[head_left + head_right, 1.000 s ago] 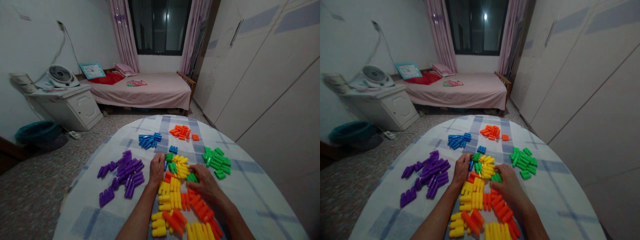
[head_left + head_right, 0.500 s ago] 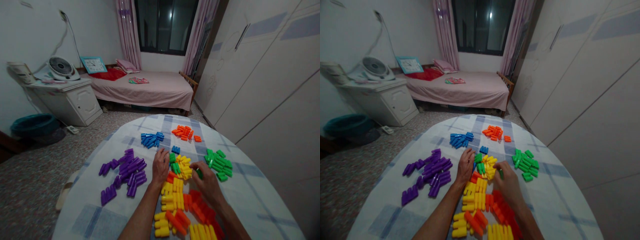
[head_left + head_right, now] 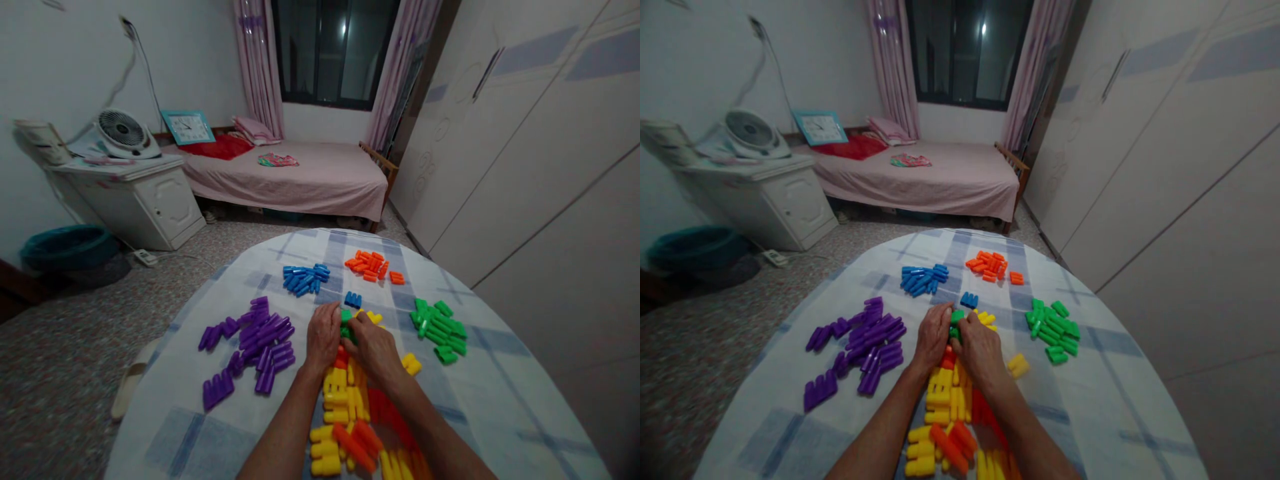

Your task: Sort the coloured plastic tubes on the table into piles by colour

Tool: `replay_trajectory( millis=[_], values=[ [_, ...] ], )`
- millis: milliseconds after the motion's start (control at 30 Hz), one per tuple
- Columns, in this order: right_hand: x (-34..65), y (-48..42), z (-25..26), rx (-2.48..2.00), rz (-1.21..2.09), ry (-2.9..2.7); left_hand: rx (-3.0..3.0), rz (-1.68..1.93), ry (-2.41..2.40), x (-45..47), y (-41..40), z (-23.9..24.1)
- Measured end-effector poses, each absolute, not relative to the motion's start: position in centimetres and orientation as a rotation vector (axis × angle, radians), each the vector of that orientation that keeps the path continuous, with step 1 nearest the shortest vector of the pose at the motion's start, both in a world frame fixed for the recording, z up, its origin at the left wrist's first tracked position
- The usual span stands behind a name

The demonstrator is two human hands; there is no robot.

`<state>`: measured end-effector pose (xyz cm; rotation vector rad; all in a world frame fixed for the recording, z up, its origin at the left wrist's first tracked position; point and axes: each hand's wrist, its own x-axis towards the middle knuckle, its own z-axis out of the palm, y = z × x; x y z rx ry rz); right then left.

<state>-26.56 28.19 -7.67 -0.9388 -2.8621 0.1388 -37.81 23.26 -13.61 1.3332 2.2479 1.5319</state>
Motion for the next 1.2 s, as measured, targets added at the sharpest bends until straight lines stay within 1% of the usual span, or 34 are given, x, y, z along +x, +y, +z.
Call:
replay_trajectory(
  millis=[133, 267, 467, 600, 733, 867, 933, 1100, 1200],
  values=[
    [-24.8, 30.0, -8.5, -0.976, 0.273, -2.641, 1.334, 1.553, 2.237, -37.8, 23.2, -13.5],
    [-21.7, 34.8, -8.1, -1.216, 0.122, -2.426, 1.374, 1.522, 2.258, -37.8, 23.2, -13.5],
    [-18.4, 40.7, -7.7, -1.591, 0.017, -2.393, 1.371, 1.525, 2.276, -37.9, 23.3, -13.6],
    [-17.2, 42.3, -8.8, -1.652, -0.098, -2.352, 1.369, 1.530, 2.270, -37.9, 23.2, -13.4],
    [-16.4, 43.0, -10.1, -1.575, -0.246, -2.286, 1.295, 1.577, 2.269, -37.9, 23.2, -13.3],
    [-17.1, 42.0, -10.1, -1.458, -0.279, -2.256, 1.160, 1.653, 2.254, -38.2, 23.3, -13.3],
    [-18.3, 40.4, -9.6, -1.314, -0.206, -2.302, 1.109, 1.697, 2.223, -38.3, 23.4, -13.4],
    [-22.8, 34.4, -8.7, -0.646, 0.252, -2.641, 1.010, 1.784, 2.134, -38.4, 23.4, -13.8],
    [-24.9, 31.8, -8.7, -0.468, 0.306, -2.795, 0.992, 1.785, 2.110, -38.4, 23.3, -14.0]
  ],
)
